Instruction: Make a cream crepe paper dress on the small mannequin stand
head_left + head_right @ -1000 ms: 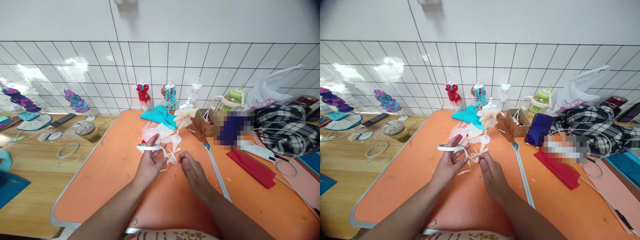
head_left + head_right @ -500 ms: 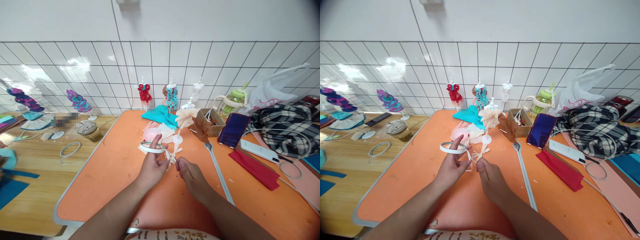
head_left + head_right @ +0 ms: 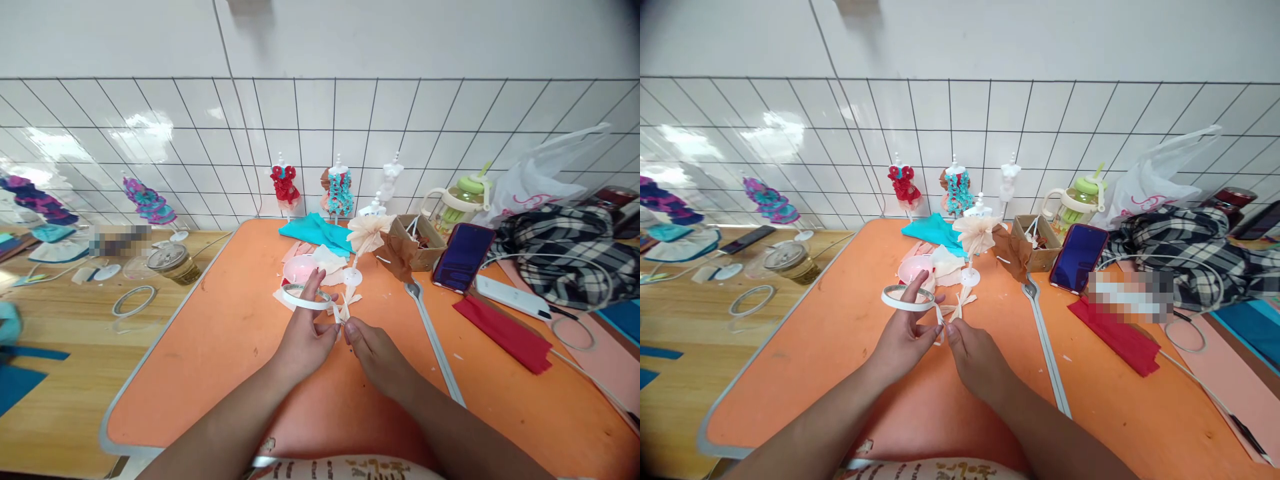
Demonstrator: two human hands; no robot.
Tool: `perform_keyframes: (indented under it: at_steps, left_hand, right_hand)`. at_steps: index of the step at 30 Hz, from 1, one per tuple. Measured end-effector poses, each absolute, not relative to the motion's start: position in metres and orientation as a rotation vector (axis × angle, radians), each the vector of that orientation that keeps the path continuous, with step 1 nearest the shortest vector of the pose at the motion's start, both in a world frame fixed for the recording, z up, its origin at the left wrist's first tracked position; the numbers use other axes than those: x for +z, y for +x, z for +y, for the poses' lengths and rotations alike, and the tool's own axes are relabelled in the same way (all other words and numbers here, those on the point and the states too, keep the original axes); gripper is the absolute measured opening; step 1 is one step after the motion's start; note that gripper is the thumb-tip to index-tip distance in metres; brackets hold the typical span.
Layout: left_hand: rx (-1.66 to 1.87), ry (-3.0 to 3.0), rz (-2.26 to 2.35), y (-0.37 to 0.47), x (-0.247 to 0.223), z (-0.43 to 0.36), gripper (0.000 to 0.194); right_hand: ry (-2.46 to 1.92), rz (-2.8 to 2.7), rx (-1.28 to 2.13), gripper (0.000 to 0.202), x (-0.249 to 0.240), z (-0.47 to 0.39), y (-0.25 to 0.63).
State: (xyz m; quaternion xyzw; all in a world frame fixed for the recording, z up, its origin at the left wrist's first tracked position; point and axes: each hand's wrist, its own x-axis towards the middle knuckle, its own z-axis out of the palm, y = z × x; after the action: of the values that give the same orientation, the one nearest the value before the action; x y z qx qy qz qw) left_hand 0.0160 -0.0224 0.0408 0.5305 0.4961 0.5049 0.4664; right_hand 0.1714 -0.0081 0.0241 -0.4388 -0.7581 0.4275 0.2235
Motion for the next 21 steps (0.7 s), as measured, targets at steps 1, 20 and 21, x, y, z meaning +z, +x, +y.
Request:
perform_keyframes:
  at_steps: [1, 20, 21]
  left_hand:
    - [1.242, 1.28, 1.202, 0.0167, 0.0408, -0.0227, 0.084]
    - [1.24, 1.218, 1.076, 0.0193, 0.0421, -0.0254, 0.087]
    - [1.24, 1.218, 1.082, 0.0194, 0.0419, -0.0253, 0.087]
  right_hand:
    - [-1.202, -2.079, 1.177, 0.034, 0.0232, -0.0087, 0.1704]
    - [-1.137, -1.833, 1.238, 0.029, 0.0139, -0.0108, 0.1615]
    - [-1.135, -1.825, 1.241, 0.03, 0.0133, -0.0111, 0.1613]
